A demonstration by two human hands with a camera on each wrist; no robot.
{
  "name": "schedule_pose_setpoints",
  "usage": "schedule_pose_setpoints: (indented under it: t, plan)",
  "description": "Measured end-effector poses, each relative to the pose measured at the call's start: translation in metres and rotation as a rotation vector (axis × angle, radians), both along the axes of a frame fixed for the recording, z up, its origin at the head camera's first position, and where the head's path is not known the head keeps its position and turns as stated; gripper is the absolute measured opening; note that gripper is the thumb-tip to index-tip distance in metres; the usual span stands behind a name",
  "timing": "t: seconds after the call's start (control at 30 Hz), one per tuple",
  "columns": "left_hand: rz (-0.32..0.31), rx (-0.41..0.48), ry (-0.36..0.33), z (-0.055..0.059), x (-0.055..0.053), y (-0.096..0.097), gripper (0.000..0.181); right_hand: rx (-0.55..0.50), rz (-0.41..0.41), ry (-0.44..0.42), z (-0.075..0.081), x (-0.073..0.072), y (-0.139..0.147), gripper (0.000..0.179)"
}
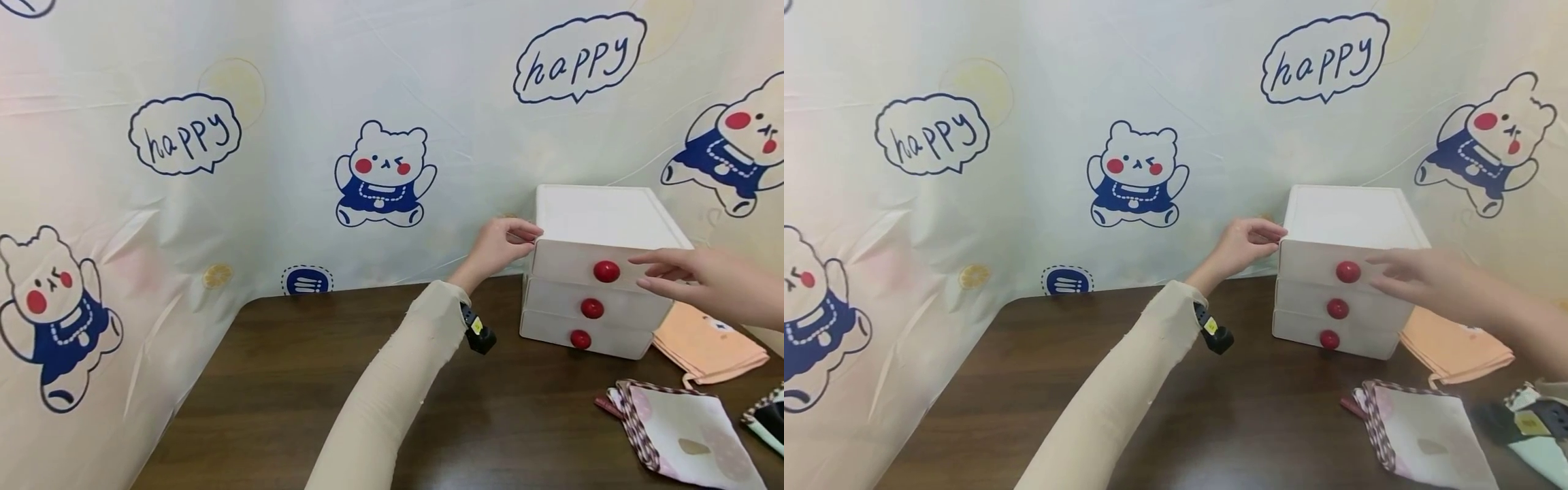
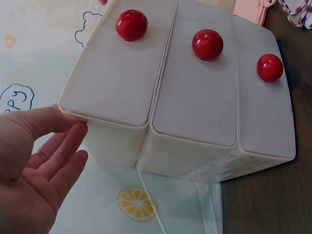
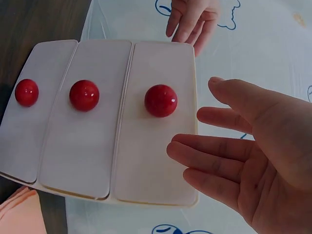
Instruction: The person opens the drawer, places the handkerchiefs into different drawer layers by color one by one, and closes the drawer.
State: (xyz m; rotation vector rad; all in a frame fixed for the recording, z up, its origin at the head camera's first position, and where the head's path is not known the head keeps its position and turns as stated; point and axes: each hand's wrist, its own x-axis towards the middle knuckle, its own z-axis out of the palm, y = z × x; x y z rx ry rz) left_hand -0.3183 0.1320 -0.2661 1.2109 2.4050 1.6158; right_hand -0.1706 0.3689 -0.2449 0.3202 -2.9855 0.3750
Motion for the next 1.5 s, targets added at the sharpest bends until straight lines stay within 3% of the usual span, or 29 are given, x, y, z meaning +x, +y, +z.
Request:
schedule_pose_setpoints:
  t: [0.3, 0.53, 0.77, 1.2, 1.5]
  plan:
    - [0.000, 0.053, -0.018, 0.000, 0.003, -0.002, 0.021, -0.064, 0.019, 0.000, -0.010, 0.001, 0.000, 0.042]
    - [-0.003, 0.065, -0.014, -0.004, -0.001, 0.001, 0.022, -0.085, 0.061, 0.093, -0.021, -0.004, 0.005, 0.033]
    - [0.001, 0.060, -0.017, -0.004, -0.001, 0.000, 0.022, -0.161, 0.080, 0.117, -0.025, -0.013, 0.004, 0.029]
    - [-0.004, 0.061, -0.024, -0.003, 0.000, 0.000, 0.022, -0.180, -0.032, 0.047, -0.024, -0.025, -0.006, 0.034]
    - [-0.009, 0.068, -0.034, -0.004, 0.000, -0.001, 0.022, -0.268, -0.077, 0.006, -0.026, -0.026, -0.007, 0.038]
